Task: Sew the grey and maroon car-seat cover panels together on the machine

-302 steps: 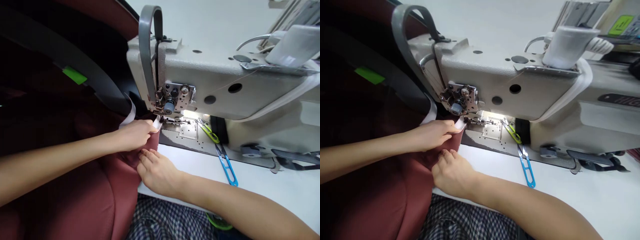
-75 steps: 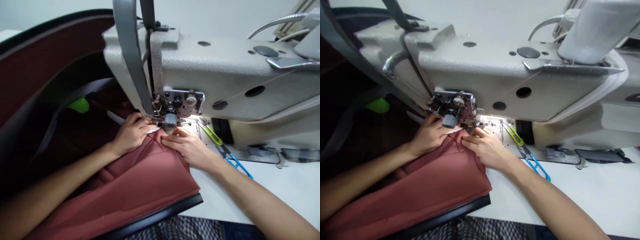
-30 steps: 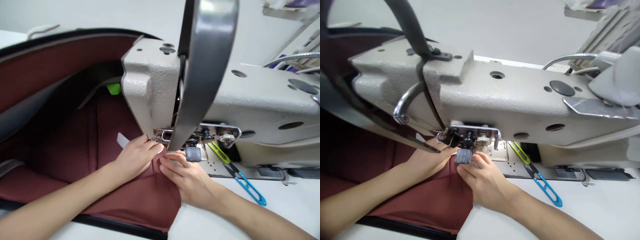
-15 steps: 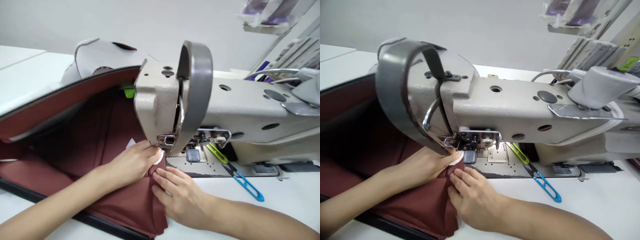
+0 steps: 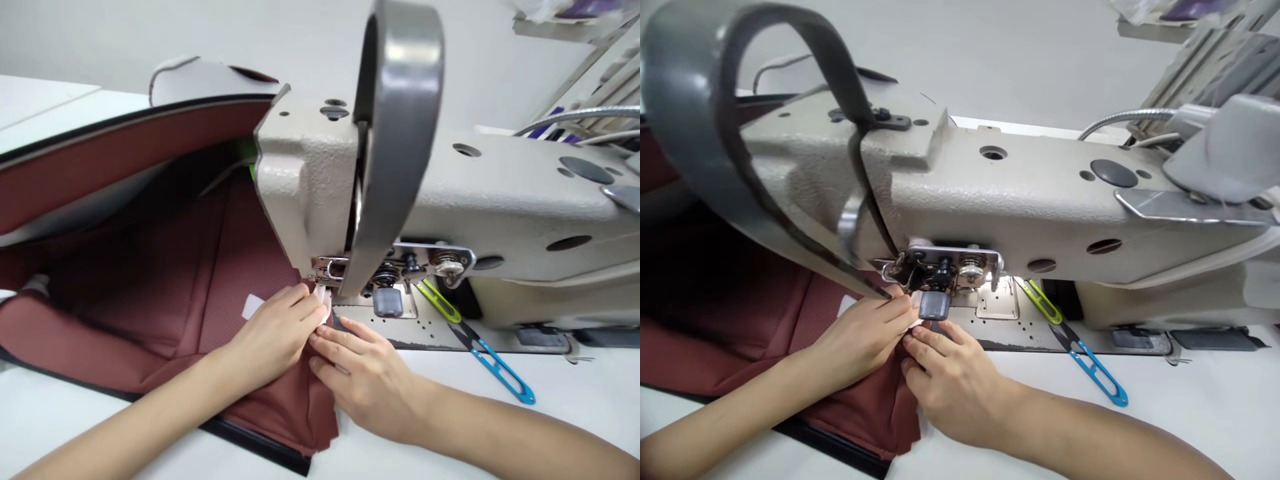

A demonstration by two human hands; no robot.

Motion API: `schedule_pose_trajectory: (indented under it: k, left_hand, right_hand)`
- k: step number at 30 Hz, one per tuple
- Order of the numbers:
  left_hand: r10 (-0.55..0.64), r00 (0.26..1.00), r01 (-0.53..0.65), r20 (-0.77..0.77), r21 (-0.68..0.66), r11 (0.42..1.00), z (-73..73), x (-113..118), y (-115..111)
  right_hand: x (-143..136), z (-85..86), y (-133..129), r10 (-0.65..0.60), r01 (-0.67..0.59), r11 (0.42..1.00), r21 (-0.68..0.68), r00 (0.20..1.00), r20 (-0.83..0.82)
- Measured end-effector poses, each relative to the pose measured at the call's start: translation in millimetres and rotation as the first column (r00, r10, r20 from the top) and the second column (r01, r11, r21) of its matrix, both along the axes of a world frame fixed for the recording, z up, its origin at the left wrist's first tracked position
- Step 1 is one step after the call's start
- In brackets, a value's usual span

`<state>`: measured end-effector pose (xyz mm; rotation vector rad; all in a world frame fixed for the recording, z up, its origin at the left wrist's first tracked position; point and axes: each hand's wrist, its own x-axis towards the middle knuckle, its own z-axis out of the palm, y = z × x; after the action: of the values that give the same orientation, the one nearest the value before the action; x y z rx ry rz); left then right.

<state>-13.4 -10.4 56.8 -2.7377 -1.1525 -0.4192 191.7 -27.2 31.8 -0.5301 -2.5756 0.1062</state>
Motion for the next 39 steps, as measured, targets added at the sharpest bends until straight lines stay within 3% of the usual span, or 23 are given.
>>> schedule_pose_trajectory:
  k: [6, 11, 17, 21, 24, 27, 32, 35, 39]
  left_hand:
    - [0.006, 1.0, -0.006, 0.013, -0.004, 1.0, -4.6, -3.8, 20.2]
    - [-0.067, 0.997, 0.064, 0.048, 0.076, 0.995, -4.8, -10.3, 30.9]
    - [-0.083, 0.991, 0.09, 0.109, -0.057, 0.994, -11.1, -21.5, 39.9]
    - [-0.175, 0.977, 0.18, 0.118, -0.035, 0.983, 0.4, -29.5, 47.1]
    - [-0.226, 0.974, 0.226, -0.008, 0.033, 0.974, 15.0, -26.1, 37.1]
    - [-0.158, 0.982, 0.164, -0.099, 0.048, 0.985, 20.5, -11.5, 14.6]
    - [-0.034, 0.993, 0.031, -0.111, -0.029, 0.999, 8.2, 6.2, -9.7]
    - [-0.005, 0.999, 0.003, -0.037, -0.049, 0.999, 2.5, 3.4, -8.0]
    - [-0.031, 0.999, 0.033, -0.027, 0.062, 0.998, 0.0, 0.5, 3.4]
  right_hand:
    - [-1.9, -1.9, 11.0, -0.032, 0.032, 0.999, -0.021, 0.999, -0.013]
    - [-1.5, -4.2, 13.7, -0.036, 0.036, 0.999, -0.029, 0.999, 0.033]
    - [-1.0, -1.9, 5.4, -0.044, 0.042, 0.999, 0.018, 0.993, 0.108]
    - [-9.5, -0.2, -4.4, -0.035, 0.016, 0.992, 0.126, 0.988, 0.153]
    - [-19.8, 2.7, -10.8, -0.041, -0.001, 0.982, 0.189, 0.975, 0.219]
    - [-28.4, 3.5, -15.5, -0.06, -0.004, 0.975, 0.221, 0.957, 0.284]
    - [-29.6, -1.3, -16.9, -0.055, 0.018, 0.989, 0.145, 0.966, 0.255]
    - [-26.6, -2.1, -14.2, -0.049, 0.018, 0.99, 0.14, 0.974, 0.22]
    - [-26.8, -3.9, -6.5, -0.067, 0.039, 0.99, 0.134, 0.976, 0.208]
